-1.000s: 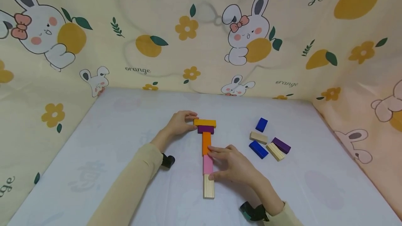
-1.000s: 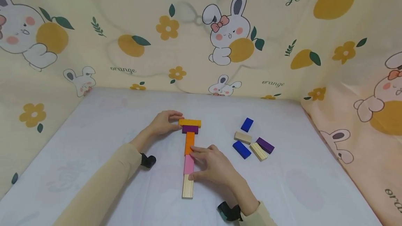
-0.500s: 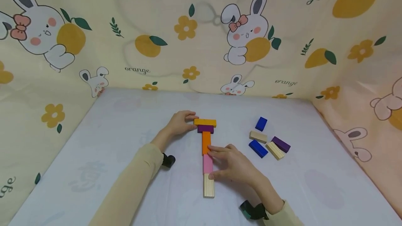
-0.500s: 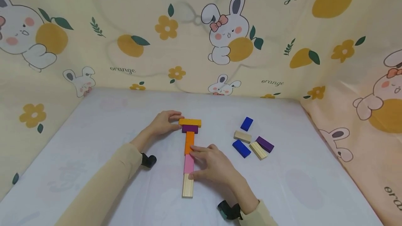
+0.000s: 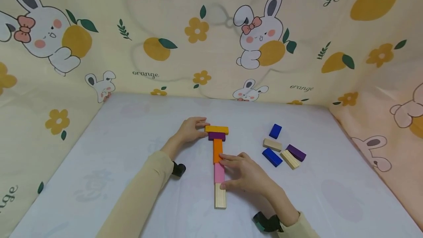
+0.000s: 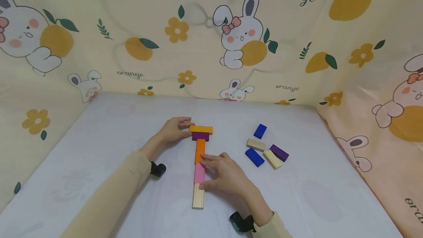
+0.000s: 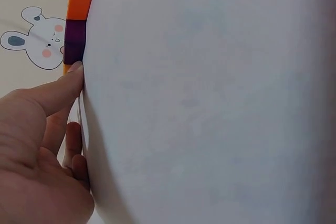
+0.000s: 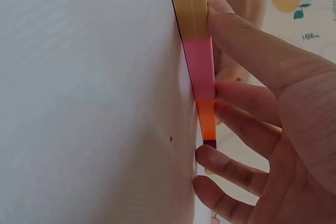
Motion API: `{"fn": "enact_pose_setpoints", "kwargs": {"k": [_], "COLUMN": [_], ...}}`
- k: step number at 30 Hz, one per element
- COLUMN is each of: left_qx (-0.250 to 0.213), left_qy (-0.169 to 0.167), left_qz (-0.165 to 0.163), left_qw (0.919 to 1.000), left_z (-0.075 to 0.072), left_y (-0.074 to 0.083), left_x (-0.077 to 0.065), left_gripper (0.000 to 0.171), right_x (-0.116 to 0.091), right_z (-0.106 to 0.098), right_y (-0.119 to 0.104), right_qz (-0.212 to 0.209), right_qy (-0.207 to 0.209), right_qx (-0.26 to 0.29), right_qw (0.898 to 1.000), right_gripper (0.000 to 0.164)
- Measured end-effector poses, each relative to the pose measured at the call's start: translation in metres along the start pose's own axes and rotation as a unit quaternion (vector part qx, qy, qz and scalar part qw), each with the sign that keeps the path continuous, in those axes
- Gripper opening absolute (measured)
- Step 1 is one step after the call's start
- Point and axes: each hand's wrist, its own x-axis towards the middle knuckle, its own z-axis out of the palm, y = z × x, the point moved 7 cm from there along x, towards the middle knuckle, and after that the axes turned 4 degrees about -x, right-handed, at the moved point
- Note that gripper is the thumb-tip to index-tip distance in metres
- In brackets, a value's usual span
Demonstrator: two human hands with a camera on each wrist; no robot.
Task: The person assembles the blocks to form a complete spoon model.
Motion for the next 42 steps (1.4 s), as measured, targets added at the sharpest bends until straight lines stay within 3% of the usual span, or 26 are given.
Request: {"fn": "enact_pose_setpoints", "kwargs": {"k": [12, 17, 21, 27, 33, 37, 42], "left_qx": [-0.001, 0.014, 0.029, 0.077, 0.149, 0.182, 0.189], "left_qy": [0.003, -0.010, -0.033, -0.080, -0.121, -0.138, -0.151], "left_qz": [-0.007, 0.016, 0.052, 0.114, 0.122, 0.118, 0.106], "left_qw": [1.0000, 0.9997, 0.9977, 0.9872, 0.9738, 0.9663, 0.9645], "left_z": [0.001, 0.002, 0.000, 0.005, 0.023, 0.038, 0.048], "left_y": [-0.003, 0.004, 0.023, 0.049, 0.058, 0.058, 0.058], "left_x": [0.000, -0.005, -0.022, -0.066, -0.092, -0.100, -0.105], "left_gripper": [0.047, 0.063, 0.074, 0.093, 0.110, 0.116, 0.121], "right_x": [0.000, -0.001, -0.001, -0.001, 0.001, 0.000, -0.001], "right_z": [-0.001, 0.000, 0.000, 0.000, -0.004, -0.002, -0.002], "right_y": [-0.001, 0.000, 0.000, 0.001, 0.000, 0.000, -0.001], "right_qz": [-0.001, -0.002, -0.005, -0.008, -0.009, -0.015, -0.022], "right_qy": [0.001, 0.003, 0.007, 0.007, 0.015, 0.010, 0.013], "right_qx": [0.004, 0.000, -0.002, -0.007, -0.011, -0.005, -0.013], "right_qw": [1.000, 1.000, 1.000, 1.000, 1.000, 1.000, 1.000], "right_gripper": [0.072, 0.072, 0.072, 0.073, 0.073, 0.073, 0.071]}}
